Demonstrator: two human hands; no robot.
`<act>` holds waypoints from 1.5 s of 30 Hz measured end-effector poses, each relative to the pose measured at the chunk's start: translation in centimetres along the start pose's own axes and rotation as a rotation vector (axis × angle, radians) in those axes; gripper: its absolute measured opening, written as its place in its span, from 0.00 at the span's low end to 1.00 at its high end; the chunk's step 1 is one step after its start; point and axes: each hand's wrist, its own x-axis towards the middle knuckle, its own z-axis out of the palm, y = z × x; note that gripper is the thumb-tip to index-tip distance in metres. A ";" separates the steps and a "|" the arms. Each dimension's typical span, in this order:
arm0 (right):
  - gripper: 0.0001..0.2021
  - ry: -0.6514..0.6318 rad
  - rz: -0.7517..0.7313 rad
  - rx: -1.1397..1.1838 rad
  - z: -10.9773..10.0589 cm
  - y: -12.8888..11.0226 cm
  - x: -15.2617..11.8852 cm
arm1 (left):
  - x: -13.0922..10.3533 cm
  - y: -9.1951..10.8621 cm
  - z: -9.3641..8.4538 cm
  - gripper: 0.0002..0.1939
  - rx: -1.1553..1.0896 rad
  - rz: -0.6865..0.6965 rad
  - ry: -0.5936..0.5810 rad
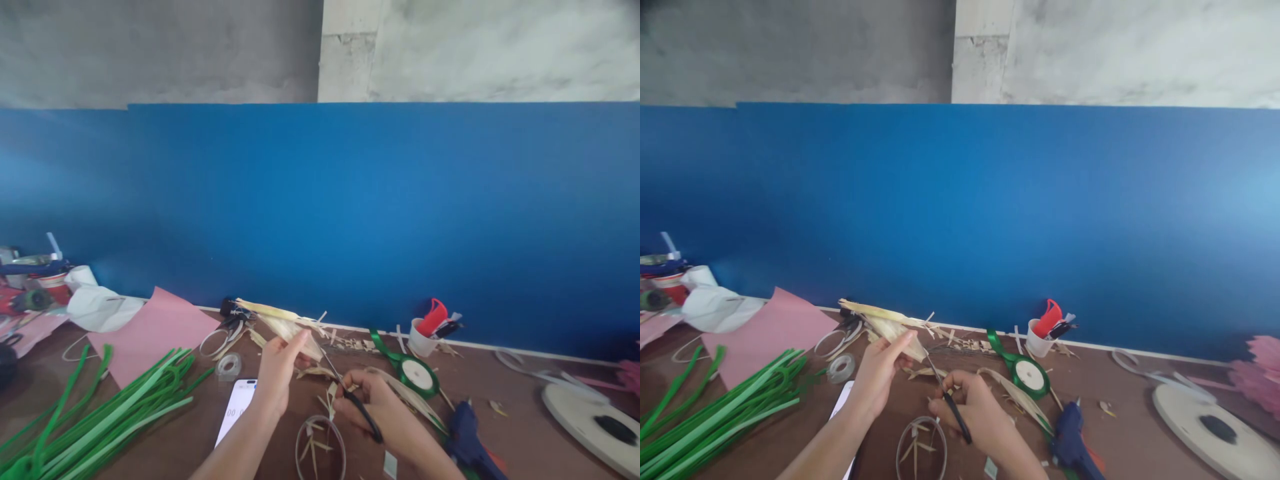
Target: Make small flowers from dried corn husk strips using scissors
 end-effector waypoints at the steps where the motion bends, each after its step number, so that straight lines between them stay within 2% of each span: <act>1: 0.17 -0.002 -0.001 0.000 0.0 0.1 0.0 | 0.0 0.0 0.0 0.16 -0.003 -0.001 -0.003; 13: 0.18 0.006 -0.030 -0.035 -0.2 -0.1 -0.1 | 0.2 -0.2 -0.4 0.15 0.024 0.024 -0.017; 20: 0.16 0.016 -0.009 -0.058 -0.2 -0.3 -0.3 | 0.5 -0.5 -0.8 0.19 0.101 0.057 -0.049; 26: 0.15 0.012 0.023 -0.072 -0.2 -0.5 -0.3 | 0.3 0.0 -0.8 0.21 0.133 0.043 -0.059; 32: 0.14 0.004 0.033 -0.077 -0.3 -0.2 -0.2 | 0.3 0.6 -0.8 0.16 0.142 0.016 -0.098; 45: 0.11 -0.004 0.022 -0.065 -0.3 -0.1 -0.3 | 0.1 1.3 -0.7 0.14 0.150 0.009 -0.125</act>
